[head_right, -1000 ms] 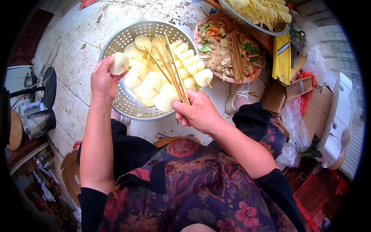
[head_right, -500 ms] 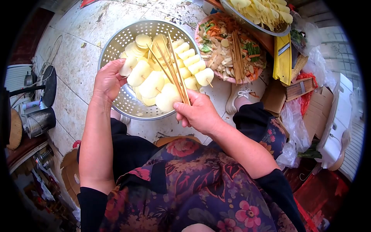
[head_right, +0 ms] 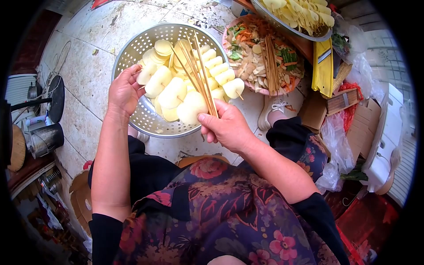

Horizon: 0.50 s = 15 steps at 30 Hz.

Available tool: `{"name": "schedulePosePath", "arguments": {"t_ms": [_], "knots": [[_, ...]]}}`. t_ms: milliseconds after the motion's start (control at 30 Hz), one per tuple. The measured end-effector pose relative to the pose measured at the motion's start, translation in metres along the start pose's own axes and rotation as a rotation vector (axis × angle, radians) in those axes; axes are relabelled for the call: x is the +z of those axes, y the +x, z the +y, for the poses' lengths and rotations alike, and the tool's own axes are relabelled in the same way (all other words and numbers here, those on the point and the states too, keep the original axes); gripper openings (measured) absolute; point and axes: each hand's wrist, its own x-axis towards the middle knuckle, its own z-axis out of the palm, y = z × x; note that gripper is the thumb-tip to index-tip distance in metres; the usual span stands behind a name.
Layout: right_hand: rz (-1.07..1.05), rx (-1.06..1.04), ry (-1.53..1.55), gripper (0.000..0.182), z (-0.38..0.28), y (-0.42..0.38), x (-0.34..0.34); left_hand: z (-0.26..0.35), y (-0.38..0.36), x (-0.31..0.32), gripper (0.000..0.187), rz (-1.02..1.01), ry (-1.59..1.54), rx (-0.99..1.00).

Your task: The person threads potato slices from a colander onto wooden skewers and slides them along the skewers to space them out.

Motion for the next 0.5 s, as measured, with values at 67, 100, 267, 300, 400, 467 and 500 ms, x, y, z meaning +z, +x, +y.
{"name": "schedulePosePath", "arguments": {"t_ms": [67,100,267,300,400,467,500], "knots": [[0.001,-0.01,0.016,0.015,0.0,0.0,0.0,0.003,-0.004,0.004,0.032,0.002,0.026,-0.033],[0.004,-0.006,0.028,0.015,-0.001,0.0,0.0,0.001,-0.005,0.006,0.032,0.002,0.026,-0.032],[0.006,-0.004,0.047,0.015,0.0,0.002,-0.001,-0.012,-0.009,0.014,0.034,-0.122,-0.014,-0.091],[-0.002,0.001,0.03,0.016,0.001,0.002,-0.001,-0.014,-0.008,0.013,0.034,-0.122,-0.014,-0.091],[-0.008,0.014,-0.004,0.016,0.001,0.002,-0.002,-0.016,-0.006,0.012,0.031,-0.133,-0.1,-0.059],[-0.007,0.021,-0.02,0.016,0.0,0.001,-0.002,-0.014,-0.007,0.013,0.032,-0.114,-0.075,-0.021],[-0.012,0.02,-0.022,0.016,0.0,0.001,-0.002,-0.014,-0.007,0.013,0.032,-0.114,-0.075,-0.021]]}}
